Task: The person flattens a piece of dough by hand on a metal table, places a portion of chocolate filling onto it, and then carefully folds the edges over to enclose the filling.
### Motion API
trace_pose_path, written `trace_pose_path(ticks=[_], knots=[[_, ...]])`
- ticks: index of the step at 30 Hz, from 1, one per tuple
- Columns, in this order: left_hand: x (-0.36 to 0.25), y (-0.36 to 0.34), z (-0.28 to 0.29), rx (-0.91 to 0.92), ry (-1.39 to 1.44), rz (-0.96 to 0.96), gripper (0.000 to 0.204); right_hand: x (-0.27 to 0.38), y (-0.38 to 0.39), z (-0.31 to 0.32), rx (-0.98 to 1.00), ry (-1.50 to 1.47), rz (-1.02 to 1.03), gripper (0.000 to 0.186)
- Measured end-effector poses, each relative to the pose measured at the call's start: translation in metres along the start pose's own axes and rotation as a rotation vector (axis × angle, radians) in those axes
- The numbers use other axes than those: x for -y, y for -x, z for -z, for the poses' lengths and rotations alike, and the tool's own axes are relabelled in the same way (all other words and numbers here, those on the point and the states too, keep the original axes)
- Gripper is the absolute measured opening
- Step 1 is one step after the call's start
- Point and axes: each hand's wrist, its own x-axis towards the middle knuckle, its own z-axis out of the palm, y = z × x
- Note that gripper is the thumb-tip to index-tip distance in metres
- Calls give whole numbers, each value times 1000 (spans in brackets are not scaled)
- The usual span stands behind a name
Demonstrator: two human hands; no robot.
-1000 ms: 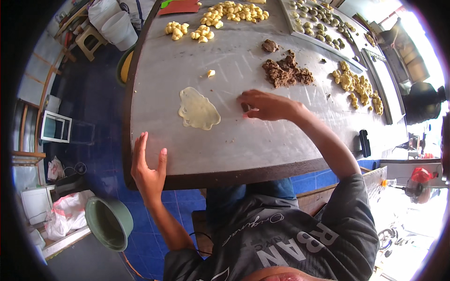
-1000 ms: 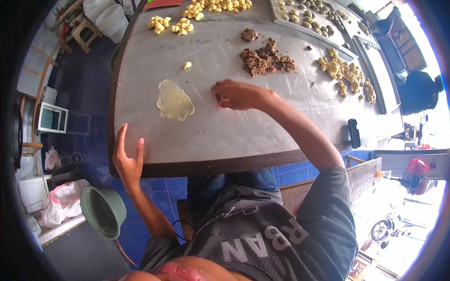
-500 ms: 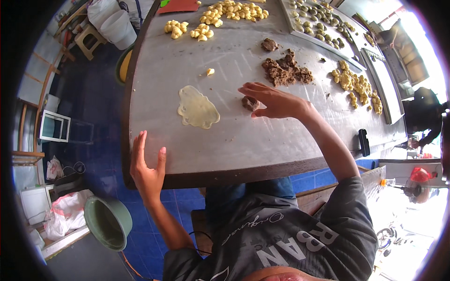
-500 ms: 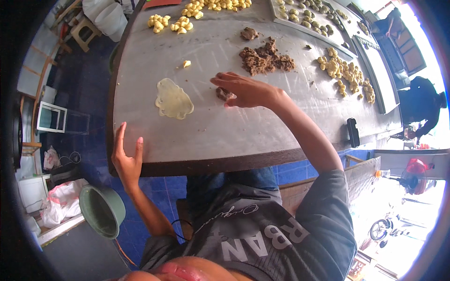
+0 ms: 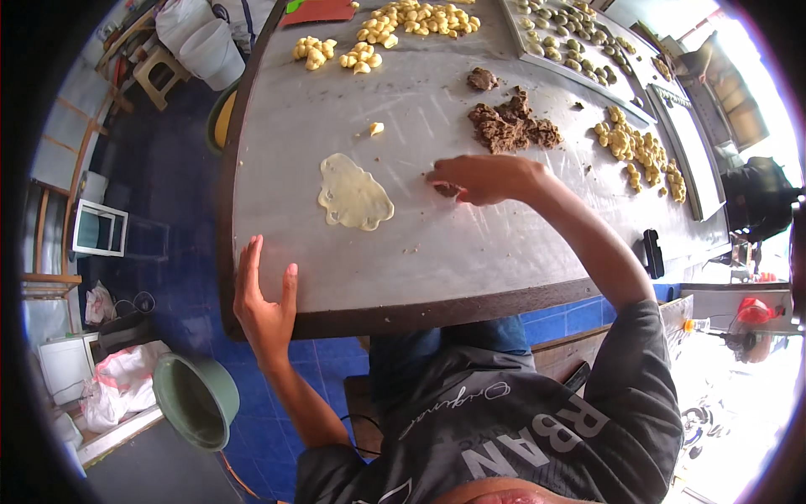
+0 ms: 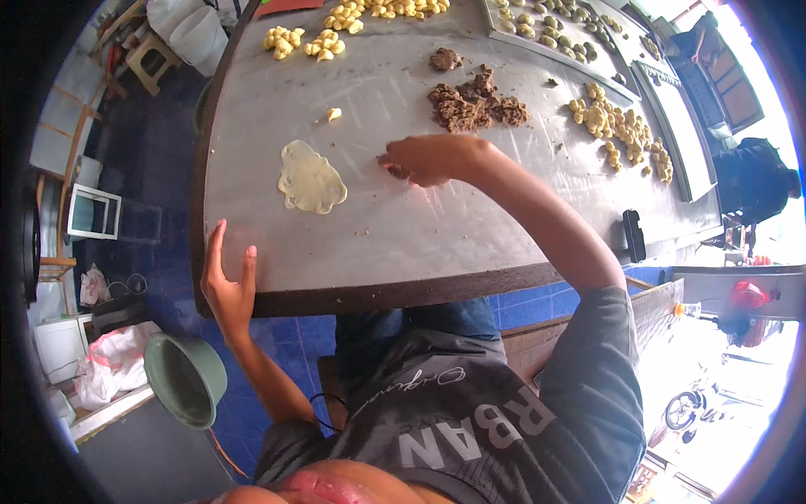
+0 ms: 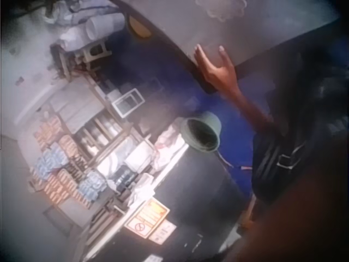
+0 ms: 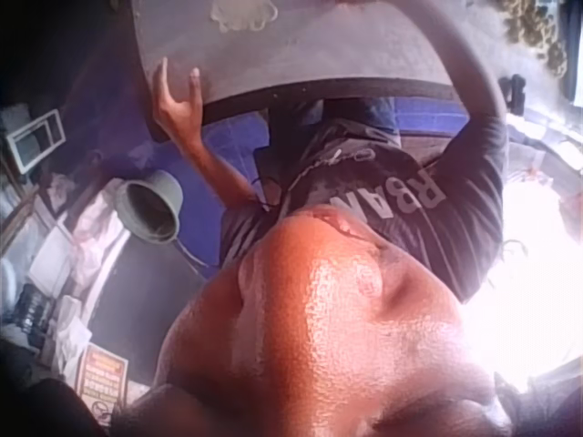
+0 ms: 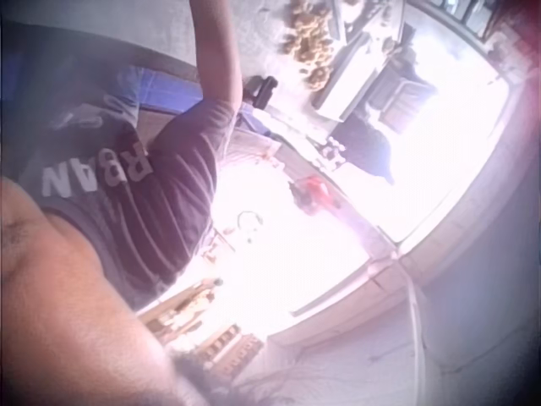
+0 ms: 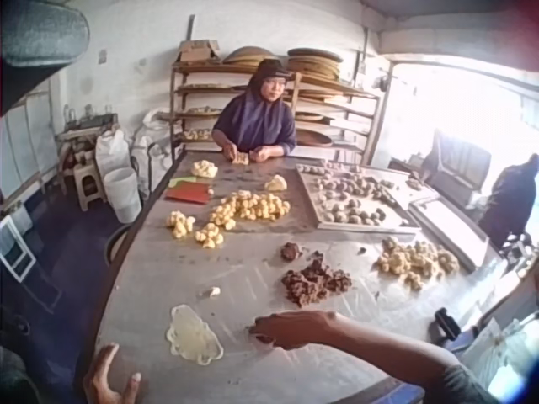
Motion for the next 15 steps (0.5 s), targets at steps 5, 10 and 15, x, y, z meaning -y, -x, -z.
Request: trace_pose_path(ticks=[5,10,15], knots=[[2,0,1,-4,21,7,50,15,-13,20,462,-19,-450,40],[1,0,1,-3,12,-8,48,-1,6,7,-11,1,-124,36],[1,-1,-2,4,11,-7,48,-7,-1,-1,264,-147,-212,37]])
